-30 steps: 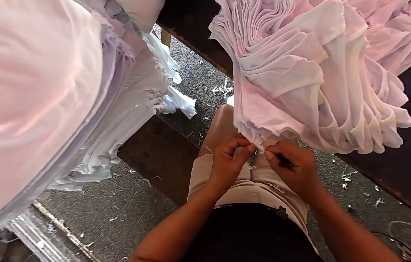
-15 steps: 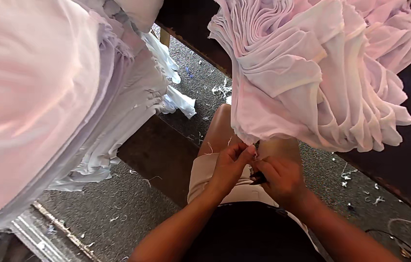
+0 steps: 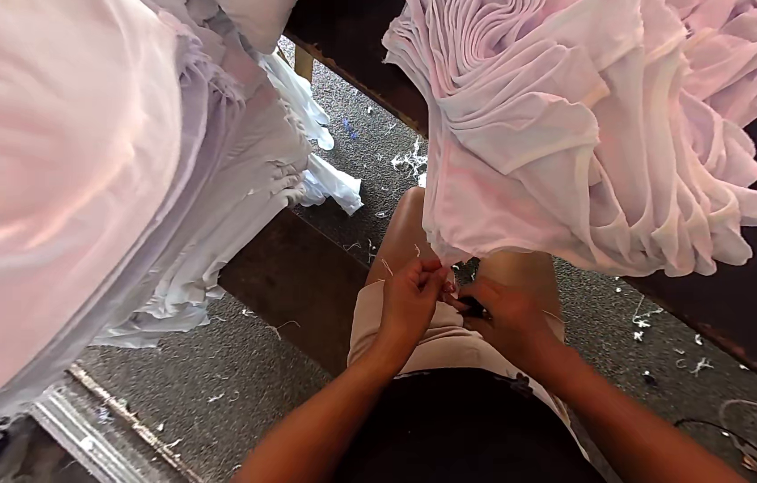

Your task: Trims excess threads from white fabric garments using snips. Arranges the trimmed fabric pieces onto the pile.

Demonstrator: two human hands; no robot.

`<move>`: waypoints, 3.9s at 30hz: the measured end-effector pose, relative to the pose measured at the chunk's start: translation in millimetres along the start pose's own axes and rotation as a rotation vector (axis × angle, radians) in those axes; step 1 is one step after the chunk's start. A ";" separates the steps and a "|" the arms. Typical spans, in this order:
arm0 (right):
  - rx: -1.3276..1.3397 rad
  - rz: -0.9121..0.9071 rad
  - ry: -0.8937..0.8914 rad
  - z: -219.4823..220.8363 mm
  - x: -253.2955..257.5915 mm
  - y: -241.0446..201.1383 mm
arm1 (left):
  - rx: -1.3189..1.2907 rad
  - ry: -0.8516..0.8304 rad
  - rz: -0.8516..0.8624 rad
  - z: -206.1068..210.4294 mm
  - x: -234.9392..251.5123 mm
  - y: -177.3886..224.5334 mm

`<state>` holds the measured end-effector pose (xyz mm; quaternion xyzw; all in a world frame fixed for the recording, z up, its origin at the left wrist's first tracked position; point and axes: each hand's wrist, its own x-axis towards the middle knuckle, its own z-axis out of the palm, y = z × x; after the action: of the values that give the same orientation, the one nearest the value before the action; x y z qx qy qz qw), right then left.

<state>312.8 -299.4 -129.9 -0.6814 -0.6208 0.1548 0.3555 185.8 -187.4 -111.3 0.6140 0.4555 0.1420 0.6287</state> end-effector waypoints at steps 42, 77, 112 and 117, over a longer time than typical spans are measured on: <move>0.573 0.532 -0.035 -9.8 16.8 3.3 | 0.334 0.294 0.911 8.3 2.1 -43.9; -0.402 -0.378 0.196 -6.9 18.6 37.6 | -0.263 -0.006 0.226 9.1 -8.6 -19.7; -0.042 -0.201 0.059 -33.6 38.1 37.6 | -1.016 0.009 -0.340 19.8 22.5 4.6; -0.053 -0.163 0.026 -36.0 39.2 38.1 | -1.066 -0.015 -0.517 22.9 30.1 8.0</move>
<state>371.4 -271.5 -121.4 -0.6398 -0.6733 0.0999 0.3568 222.3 -178.3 -120.0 0.0836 0.4518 0.1890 0.8679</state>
